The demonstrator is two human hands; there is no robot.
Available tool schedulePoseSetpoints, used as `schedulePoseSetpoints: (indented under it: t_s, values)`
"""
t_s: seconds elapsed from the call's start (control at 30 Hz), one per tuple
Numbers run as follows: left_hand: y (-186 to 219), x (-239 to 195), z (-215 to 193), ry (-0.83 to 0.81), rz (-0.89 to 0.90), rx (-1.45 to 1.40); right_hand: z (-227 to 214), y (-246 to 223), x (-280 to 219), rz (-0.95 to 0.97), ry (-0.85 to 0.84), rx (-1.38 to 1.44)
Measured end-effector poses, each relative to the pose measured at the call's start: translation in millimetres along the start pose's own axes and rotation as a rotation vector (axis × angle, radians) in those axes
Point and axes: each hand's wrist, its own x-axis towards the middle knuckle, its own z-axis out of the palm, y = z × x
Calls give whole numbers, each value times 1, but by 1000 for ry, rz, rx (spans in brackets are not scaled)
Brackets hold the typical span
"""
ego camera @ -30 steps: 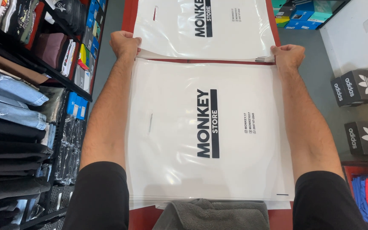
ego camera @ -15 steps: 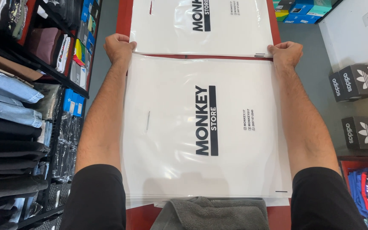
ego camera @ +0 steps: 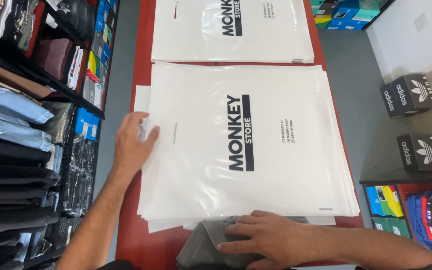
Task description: The person repeatedly wipes the surface of white plastic shopping bags with a gray cloth on a red table. They lift each bag, wipe it, and place it back down, repeating this cycle throughout the clip.
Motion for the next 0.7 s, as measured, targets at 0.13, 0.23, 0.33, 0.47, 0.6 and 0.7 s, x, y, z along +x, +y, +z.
schedulePoseSetpoints:
  t_s: [0.13,0.23,0.33,0.47,0.6,0.7]
  values:
    - [-18,-44,18,-63,0,-2,46,-3,12,13,152,-250]
    - [-31,-46,35,-66,116,74,50,-12,17,123,115,-97]
    - [-37,-34,47,-60,122,192,18,-31,16,232,217,86]
    - [-31,-33,55,-83,225,248,-44,-29,33,272,688,-11]
    - [-21,-35,51,-212,223,350,-72,73,127,339,1018,-258]
    - [-14,-38,37,-279,62,-243,-60,145,221,790,606,-288]
